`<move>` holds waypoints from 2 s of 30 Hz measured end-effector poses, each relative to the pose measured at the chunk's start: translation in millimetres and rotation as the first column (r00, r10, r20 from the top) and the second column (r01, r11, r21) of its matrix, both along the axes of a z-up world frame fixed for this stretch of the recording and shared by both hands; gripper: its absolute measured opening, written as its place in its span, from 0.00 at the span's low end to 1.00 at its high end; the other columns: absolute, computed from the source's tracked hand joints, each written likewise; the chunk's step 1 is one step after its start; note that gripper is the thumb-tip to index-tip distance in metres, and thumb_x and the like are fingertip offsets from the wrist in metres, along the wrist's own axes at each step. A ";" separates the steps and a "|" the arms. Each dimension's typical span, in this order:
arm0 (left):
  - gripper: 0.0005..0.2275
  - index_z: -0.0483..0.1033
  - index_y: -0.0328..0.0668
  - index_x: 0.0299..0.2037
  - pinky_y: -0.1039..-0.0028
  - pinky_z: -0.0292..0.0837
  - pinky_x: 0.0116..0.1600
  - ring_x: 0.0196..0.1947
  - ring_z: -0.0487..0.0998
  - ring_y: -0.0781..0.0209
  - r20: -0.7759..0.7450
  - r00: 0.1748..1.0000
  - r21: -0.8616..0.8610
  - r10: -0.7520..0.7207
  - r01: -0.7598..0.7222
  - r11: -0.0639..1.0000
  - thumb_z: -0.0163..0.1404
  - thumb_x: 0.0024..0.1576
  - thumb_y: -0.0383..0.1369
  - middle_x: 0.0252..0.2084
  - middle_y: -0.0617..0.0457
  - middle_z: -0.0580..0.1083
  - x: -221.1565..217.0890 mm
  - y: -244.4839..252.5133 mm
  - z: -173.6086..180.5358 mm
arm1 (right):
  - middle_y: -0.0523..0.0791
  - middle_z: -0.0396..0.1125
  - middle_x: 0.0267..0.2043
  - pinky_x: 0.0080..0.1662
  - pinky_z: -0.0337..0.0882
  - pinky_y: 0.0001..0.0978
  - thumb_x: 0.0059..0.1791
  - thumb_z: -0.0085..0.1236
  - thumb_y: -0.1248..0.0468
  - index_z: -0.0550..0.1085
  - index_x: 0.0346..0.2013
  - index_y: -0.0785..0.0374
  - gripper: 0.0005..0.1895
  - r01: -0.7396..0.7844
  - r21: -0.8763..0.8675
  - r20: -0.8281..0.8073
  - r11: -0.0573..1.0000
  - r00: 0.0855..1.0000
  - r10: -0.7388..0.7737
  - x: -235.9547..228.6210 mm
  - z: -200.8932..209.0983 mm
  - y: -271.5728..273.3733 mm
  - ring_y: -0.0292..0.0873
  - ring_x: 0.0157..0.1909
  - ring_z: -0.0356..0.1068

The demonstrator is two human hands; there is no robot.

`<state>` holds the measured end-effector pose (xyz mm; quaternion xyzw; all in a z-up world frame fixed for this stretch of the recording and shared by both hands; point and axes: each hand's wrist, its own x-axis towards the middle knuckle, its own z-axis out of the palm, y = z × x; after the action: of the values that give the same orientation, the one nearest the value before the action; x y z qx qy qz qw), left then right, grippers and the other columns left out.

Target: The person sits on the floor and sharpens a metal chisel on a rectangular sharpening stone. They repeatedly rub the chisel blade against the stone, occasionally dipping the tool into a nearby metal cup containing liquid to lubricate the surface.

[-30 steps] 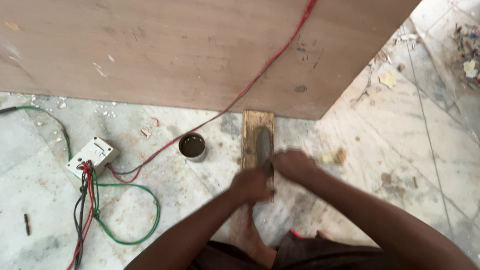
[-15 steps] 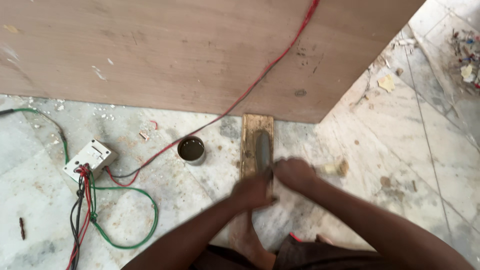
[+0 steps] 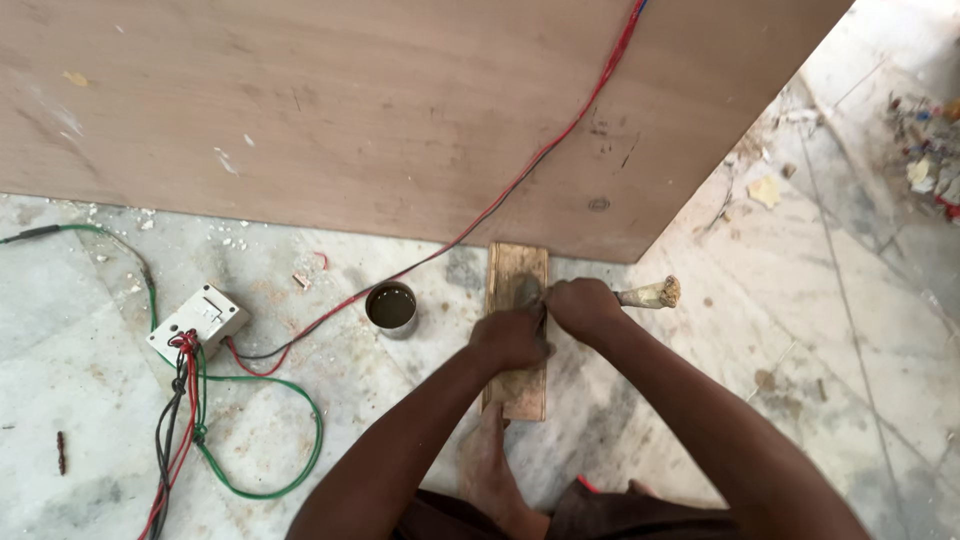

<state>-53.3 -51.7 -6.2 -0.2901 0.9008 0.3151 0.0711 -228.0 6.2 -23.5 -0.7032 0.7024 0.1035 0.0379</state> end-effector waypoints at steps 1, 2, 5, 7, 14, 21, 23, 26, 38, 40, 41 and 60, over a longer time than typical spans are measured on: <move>0.28 0.69 0.47 0.63 0.51 0.75 0.53 0.49 0.80 0.41 -0.002 0.999 -0.027 0.035 -0.035 0.999 0.56 0.53 0.47 0.51 0.42 0.79 -1.9 -5.4 7.6 | 0.51 0.75 0.40 0.40 0.76 0.48 0.49 0.52 0.65 0.79 0.40 0.60 0.09 0.050 -0.087 0.042 0.995 0.998 -0.047 -5.2 6.5 -3.1 0.54 0.41 0.77; 0.26 0.70 0.48 0.63 0.52 0.75 0.54 0.50 0.80 0.42 -0.004 0.998 -0.054 0.071 -0.071 0.996 0.55 0.56 0.47 0.51 0.42 0.79 -1.2 -6.8 13.0 | 0.53 0.75 0.39 0.39 0.76 0.50 0.50 0.52 0.64 0.79 0.40 0.59 0.09 0.102 -0.171 0.088 0.980 0.992 -0.088 -9.4 15.3 -5.3 0.55 0.40 0.77; 0.31 0.66 0.43 0.65 0.53 0.75 0.50 0.48 0.79 0.40 -0.439 0.815 0.025 0.378 -0.409 0.912 0.58 0.50 0.42 0.59 0.43 0.74 35.3 -3.7 17.9 | 0.50 0.76 0.33 0.36 0.72 0.47 0.55 0.54 0.53 0.78 0.36 0.62 0.15 0.289 -0.213 0.194 0.934 0.949 -0.249 -22.3 56.4 27.9 0.53 0.35 0.75; 0.31 0.68 0.43 0.64 0.55 0.74 0.50 0.52 0.78 0.41 -0.442 0.763 0.013 0.473 -0.522 0.853 0.60 0.50 0.44 0.59 0.42 0.72 50.8 11.4 18.8 | 0.48 0.71 0.27 0.29 0.67 0.37 0.55 0.52 0.54 0.78 0.37 0.63 0.16 0.548 0.008 0.727 0.837 0.571 -0.381 -23.9 85.0 62.6 0.43 0.26 0.67; 0.29 0.69 0.46 0.64 0.62 0.76 0.56 0.49 0.81 0.51 -0.188 0.786 0.245 0.588 -0.542 0.804 0.58 0.51 0.45 0.58 0.49 0.74 52.0 93.7 20.6 | 0.44 0.66 0.23 0.27 0.65 0.26 0.56 0.50 0.53 0.73 0.40 0.69 0.19 0.351 0.246 0.826 0.903 -0.564 -0.005 -17.8 93.6 172.1 0.36 0.21 0.63; 0.36 0.63 0.48 0.67 0.57 0.70 0.61 0.62 0.69 0.48 -0.170 0.721 0.002 0.672 -0.682 0.732 0.63 0.46 0.43 0.60 0.48 0.69 35.9 108.7 -17.7 | 0.46 0.66 0.25 0.29 0.64 0.29 0.58 0.52 0.53 0.73 0.39 0.69 0.19 0.169 -0.034 0.636 0.985 -0.757 0.152 -19.5 86.3 196.9 0.39 0.25 0.62; 0.39 0.60 0.44 0.68 0.57 0.70 0.60 0.61 0.68 0.46 -0.154 0.723 -0.084 0.673 -0.688 0.721 0.64 0.46 0.44 0.59 0.47 0.68 28.8 112.8 -25.2 | 0.45 0.65 0.25 0.30 0.64 0.29 0.58 0.52 0.53 0.73 0.40 0.69 0.19 0.107 -0.127 0.593 0.986 -0.789 0.162 -15.9 89.2 199.1 0.39 0.26 0.62; 0.41 0.59 0.41 0.67 0.56 0.70 0.60 0.60 0.68 0.45 -0.151 0.730 -0.158 0.667 -0.684 0.713 0.66 0.44 0.45 0.58 0.45 0.68 21.6 113.7 -29.6 | 0.44 0.65 0.23 0.30 0.64 0.30 0.59 0.52 0.52 0.73 0.39 0.68 0.19 0.085 -0.159 0.543 0.984 -0.824 0.159 -12.9 95.1 199.1 0.38 0.26 0.62; 0.35 0.66 0.38 0.51 0.55 0.74 0.55 0.56 0.72 0.45 -0.124 0.705 -0.195 0.699 -0.708 0.679 0.68 0.41 0.52 0.53 0.44 0.70 2.5 111.7 -24.6 | 0.43 0.64 0.22 0.30 0.65 0.28 0.59 0.51 0.52 0.73 0.38 0.68 0.20 0.078 -0.154 0.506 0.985 -0.850 0.147 -3.1 101.5 196.1 0.36 0.25 0.62; 0.34 0.67 0.37 0.49 0.54 0.75 0.54 0.54 0.74 0.44 -0.139 0.692 -0.193 0.709 -0.721 0.666 0.67 0.42 0.52 0.51 0.43 0.72 1.5 110.0 -29.2 | 0.43 0.64 0.22 0.30 0.64 0.28 0.59 0.51 0.52 0.74 0.39 0.68 0.19 0.075 -0.154 0.507 0.985 -0.850 0.144 -3.0 99.7 194.9 0.36 0.25 0.62; 0.33 0.68 0.37 0.49 0.54 0.75 0.53 0.53 0.75 0.44 -0.143 0.685 -0.191 0.714 -0.727 0.659 0.67 0.42 0.52 0.50 0.43 0.73 1.2 108.7 -32.2 | 0.43 0.64 0.22 0.30 0.64 0.28 0.59 0.51 0.53 0.74 0.39 0.68 0.19 0.072 -0.153 0.506 0.986 -0.851 0.140 -2.6 98.3 194.2 0.36 0.25 0.62; 0.24 0.71 0.32 0.49 0.64 0.78 0.36 0.30 0.77 0.53 0.316 -0.015 0.930 0.949 -0.191 -0.313 0.47 0.61 0.51 0.33 0.44 0.74 9.0 101.5 -108.7 | 0.42 0.63 0.23 0.30 0.64 0.30 0.59 0.48 0.51 0.73 0.41 0.66 0.19 0.362 0.238 0.632 0.901 -0.762 0.140 -19.7 88.3 189.1 0.38 0.25 0.62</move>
<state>-44.3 49.8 -115.0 -0.5377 0.0981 0.7690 -0.3316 -247.7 195.2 64.9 -0.1999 0.3250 -0.7180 0.5822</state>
